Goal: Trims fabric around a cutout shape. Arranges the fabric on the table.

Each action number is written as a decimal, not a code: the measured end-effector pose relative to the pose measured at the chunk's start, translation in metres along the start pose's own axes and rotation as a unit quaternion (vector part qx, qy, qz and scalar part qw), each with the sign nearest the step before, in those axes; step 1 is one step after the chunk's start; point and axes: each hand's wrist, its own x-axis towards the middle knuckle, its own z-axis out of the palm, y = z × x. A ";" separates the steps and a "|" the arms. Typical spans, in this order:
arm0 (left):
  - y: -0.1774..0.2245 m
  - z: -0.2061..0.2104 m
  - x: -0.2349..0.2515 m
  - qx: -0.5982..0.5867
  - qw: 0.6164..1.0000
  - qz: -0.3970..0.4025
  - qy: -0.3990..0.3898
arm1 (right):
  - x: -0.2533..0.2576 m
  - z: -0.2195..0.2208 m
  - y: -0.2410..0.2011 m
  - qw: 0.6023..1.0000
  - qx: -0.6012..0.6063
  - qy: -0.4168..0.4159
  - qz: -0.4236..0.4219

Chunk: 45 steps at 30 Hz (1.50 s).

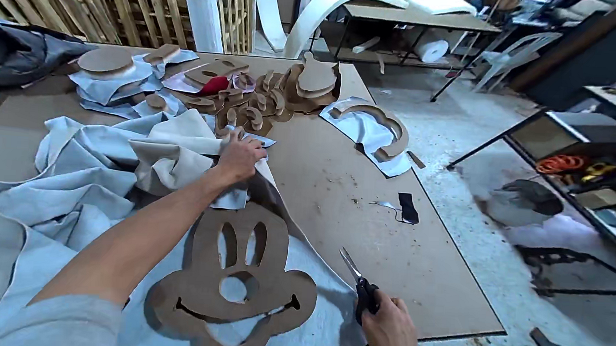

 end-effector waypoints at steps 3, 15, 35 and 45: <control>0.001 0.007 0.037 0.018 0.999 0.030 -0.009 | -0.004 0.003 -0.006 0.999 -0.006 0.031 0.016; 0.093 -0.043 -0.120 -0.138 0.987 -0.069 0.053 | -0.003 -0.013 0.029 0.994 0.088 0.020 -0.056; 0.097 -0.040 -0.348 -0.115 0.945 -0.282 -0.121 | -0.001 0.010 -0.031 0.880 0.386 -0.277 -0.010; 0.069 -0.018 -0.363 -0.167 0.948 -0.237 -0.130 | -0.016 0.020 -0.032 0.837 0.467 -0.283 0.025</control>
